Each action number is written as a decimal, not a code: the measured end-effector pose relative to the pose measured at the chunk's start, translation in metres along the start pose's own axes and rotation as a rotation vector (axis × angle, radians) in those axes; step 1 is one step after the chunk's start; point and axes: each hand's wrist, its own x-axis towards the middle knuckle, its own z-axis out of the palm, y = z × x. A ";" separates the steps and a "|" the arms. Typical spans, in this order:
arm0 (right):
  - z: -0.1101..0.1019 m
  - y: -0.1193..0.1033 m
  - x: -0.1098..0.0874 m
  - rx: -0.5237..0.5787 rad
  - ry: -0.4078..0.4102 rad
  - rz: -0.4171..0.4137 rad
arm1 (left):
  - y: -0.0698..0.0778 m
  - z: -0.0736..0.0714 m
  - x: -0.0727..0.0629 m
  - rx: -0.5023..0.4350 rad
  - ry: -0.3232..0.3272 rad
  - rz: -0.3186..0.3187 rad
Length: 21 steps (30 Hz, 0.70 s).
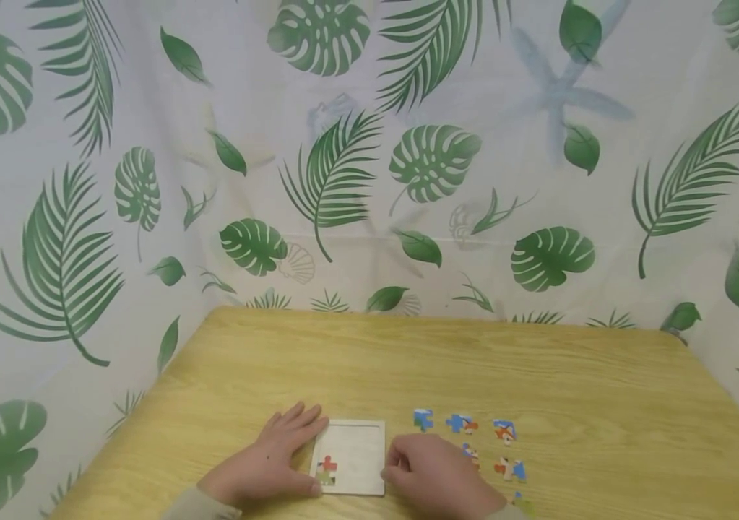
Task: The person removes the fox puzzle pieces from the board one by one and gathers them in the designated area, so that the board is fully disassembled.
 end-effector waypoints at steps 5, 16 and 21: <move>0.004 0.000 0.004 -0.001 -0.016 0.025 | -0.001 0.000 0.000 -0.011 -0.003 -0.004; 0.009 -0.009 0.014 -0.017 -0.016 0.040 | 0.000 -0.001 0.000 -0.006 0.002 -0.010; 0.012 -0.020 0.021 -0.005 -0.021 0.025 | 0.000 -0.001 0.000 -0.009 -0.008 -0.019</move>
